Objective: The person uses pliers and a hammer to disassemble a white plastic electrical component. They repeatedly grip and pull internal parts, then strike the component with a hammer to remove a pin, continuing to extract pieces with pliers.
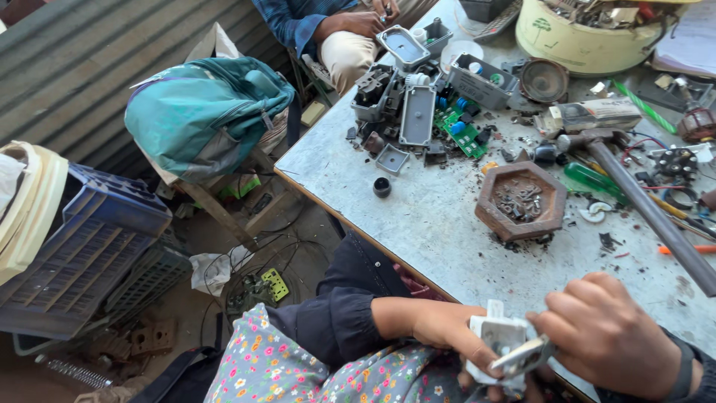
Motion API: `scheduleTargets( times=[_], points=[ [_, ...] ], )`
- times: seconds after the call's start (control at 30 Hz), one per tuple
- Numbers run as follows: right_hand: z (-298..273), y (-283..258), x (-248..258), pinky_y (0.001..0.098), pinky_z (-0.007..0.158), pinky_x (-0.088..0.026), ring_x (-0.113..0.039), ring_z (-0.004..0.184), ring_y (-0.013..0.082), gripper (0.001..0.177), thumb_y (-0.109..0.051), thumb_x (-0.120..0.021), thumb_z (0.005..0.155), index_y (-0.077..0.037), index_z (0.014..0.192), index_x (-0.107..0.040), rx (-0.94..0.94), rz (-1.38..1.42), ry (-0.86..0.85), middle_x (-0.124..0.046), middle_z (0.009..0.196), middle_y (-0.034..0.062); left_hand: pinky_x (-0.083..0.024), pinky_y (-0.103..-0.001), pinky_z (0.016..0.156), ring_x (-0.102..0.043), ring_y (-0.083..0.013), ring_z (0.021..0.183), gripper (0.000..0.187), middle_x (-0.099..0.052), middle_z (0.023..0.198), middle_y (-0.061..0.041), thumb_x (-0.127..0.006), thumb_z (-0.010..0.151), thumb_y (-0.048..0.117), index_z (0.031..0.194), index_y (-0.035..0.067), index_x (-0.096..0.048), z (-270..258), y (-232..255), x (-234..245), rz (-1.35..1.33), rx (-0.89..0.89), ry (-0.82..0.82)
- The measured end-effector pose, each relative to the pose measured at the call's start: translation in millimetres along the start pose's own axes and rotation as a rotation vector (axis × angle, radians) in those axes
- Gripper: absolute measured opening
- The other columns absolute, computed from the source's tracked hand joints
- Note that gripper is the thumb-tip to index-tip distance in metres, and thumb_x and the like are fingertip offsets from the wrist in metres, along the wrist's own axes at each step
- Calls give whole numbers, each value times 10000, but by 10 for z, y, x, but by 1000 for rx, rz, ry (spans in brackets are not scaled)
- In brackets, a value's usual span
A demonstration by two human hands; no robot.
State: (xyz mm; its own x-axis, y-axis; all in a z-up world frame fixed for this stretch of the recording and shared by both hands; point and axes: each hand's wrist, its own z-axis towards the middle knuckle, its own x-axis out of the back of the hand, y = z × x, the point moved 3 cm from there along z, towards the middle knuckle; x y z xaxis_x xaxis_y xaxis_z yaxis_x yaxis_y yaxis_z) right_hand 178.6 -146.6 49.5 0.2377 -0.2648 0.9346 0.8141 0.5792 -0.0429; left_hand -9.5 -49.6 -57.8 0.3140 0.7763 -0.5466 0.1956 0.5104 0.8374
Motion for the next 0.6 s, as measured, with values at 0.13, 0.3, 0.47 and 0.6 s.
scheduleTargets(
  times=[0.13,0.3,0.47,0.6],
  points=[
    [-82,184,-155,396,777,-419,-603,801,216,274,-269,-775,648,-184,878,-652,-147,41,-89,-589,810,-12,-578,-336,933,-655,-193,1093,514,-682,1188,-151,-711,1073,308,1379,-57,-520,-85,71,-8,33,-112,120],
    [-206,365,-230,424,864,-470,-642,882,268,285,-269,-796,683,-143,862,-614,-318,34,-18,-637,864,27,-502,-345,1130,-519,-216,1331,1049,-479,1471,-128,-846,928,325,1663,101,-132,-183,381,-214,40,-376,211],
    [-308,468,-321,416,834,-519,-670,905,318,351,-203,-803,640,-90,940,-660,-513,195,-43,-699,948,93,-436,-409,1161,-421,-296,1446,1158,-341,1597,-165,-898,806,382,1642,115,-143,-509,724,-375,830,-553,634],
    [-263,372,-445,410,833,-537,-683,950,350,375,-194,-803,654,-73,984,-673,-540,348,-34,-711,991,135,-382,-398,1225,-409,-320,1482,1102,-341,1637,-191,-905,797,365,1605,125,-194,-517,844,-408,1213,-687,726]
  ],
)
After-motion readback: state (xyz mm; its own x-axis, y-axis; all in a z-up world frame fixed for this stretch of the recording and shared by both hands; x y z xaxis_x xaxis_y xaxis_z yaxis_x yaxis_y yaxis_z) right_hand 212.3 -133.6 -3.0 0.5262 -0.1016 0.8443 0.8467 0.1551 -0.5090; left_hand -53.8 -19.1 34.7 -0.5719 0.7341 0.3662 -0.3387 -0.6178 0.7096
